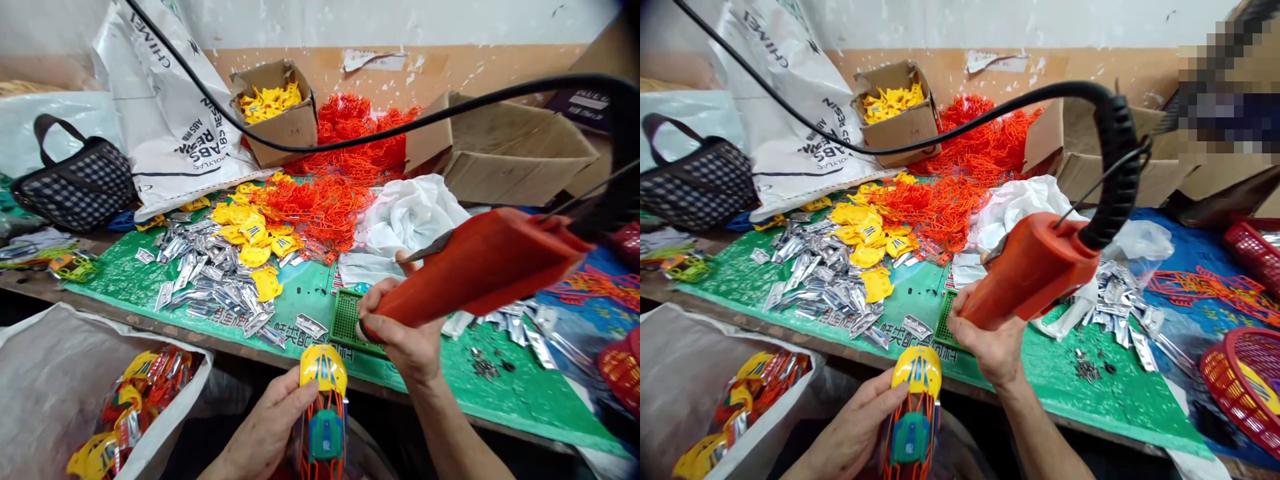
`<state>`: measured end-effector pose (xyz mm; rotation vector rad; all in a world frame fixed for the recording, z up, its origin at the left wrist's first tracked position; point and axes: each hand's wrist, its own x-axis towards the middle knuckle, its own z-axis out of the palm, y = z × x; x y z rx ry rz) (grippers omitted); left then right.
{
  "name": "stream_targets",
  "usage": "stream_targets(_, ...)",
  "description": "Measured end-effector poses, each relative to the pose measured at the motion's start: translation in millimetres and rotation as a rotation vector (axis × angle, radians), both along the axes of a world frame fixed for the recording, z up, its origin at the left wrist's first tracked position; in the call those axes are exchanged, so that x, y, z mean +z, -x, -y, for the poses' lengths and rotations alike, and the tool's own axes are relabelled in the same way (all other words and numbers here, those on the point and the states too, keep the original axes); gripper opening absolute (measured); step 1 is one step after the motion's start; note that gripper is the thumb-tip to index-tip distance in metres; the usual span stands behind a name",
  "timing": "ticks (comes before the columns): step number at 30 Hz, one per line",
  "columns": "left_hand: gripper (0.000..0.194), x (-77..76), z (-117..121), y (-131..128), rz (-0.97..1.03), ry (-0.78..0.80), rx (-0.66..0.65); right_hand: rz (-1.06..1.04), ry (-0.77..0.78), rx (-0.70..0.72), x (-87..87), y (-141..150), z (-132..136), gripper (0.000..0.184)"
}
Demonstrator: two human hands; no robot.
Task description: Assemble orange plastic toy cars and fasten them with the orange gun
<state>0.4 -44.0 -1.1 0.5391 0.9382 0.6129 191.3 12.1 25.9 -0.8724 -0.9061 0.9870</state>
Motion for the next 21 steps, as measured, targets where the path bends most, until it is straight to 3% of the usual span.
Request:
stream_targets(10, 0.032, -7.5, -7.0, 2.7, -0.148, 0.060, 0.091, 0.031, 0.075, 0.112, -12.4, 0.7, 0.2, 0.016)
stream_targets(21, 0.035, -2.3, -5.4, 2.0, -0.103, 0.053, 0.143, 0.110, 0.068, 0.068, -23.2, 1.9, -1.9, 0.010)
